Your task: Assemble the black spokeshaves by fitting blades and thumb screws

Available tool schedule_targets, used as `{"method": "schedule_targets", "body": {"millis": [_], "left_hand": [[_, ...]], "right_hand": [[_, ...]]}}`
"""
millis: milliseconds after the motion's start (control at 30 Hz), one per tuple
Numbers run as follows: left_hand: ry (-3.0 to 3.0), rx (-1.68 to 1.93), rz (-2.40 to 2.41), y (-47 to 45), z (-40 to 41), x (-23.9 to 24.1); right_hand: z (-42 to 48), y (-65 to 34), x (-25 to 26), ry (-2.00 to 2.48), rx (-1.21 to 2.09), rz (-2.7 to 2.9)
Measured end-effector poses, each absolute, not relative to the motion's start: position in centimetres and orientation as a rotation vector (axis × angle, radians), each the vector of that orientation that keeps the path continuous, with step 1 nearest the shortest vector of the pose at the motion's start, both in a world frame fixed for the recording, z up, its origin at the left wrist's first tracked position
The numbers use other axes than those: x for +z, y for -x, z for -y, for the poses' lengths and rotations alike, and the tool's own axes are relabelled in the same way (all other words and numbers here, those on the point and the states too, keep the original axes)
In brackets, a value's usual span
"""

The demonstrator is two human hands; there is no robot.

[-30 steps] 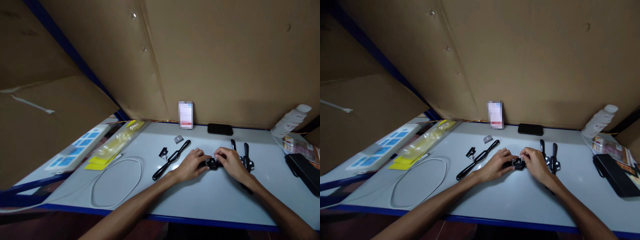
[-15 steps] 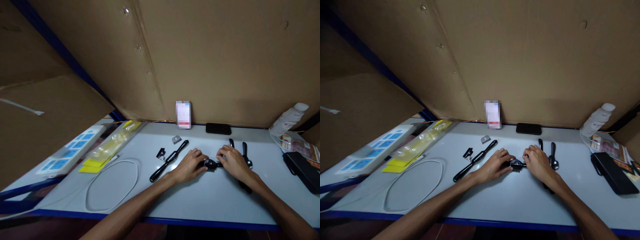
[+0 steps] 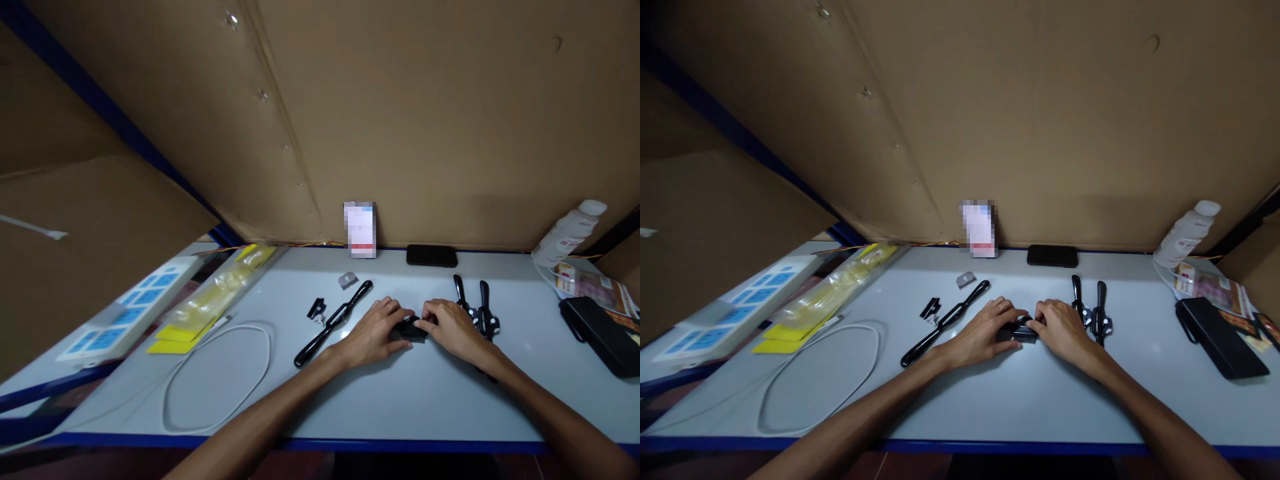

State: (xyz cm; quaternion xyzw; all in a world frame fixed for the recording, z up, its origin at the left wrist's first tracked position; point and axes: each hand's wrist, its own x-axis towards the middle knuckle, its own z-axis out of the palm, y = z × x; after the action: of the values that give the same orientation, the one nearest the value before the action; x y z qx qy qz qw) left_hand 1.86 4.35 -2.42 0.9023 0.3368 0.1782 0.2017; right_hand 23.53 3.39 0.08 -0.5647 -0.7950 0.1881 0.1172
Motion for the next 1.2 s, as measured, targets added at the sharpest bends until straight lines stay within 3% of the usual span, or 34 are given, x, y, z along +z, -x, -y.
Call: {"method": "schedule_targets", "body": {"millis": [667, 1200], "left_hand": [[-2.601, 0.554, -0.955, -2.0, -4.1, -2.8], [-2.597, 0.555, -0.939, -2.0, -4.3, -2.9]], "right_hand": [[-5.3, -25.8, 0.6, 1.796, 0.351, 2.321], [-5.3, -25.9, 0.8, 1.556, 0.547, 2.249]]}}
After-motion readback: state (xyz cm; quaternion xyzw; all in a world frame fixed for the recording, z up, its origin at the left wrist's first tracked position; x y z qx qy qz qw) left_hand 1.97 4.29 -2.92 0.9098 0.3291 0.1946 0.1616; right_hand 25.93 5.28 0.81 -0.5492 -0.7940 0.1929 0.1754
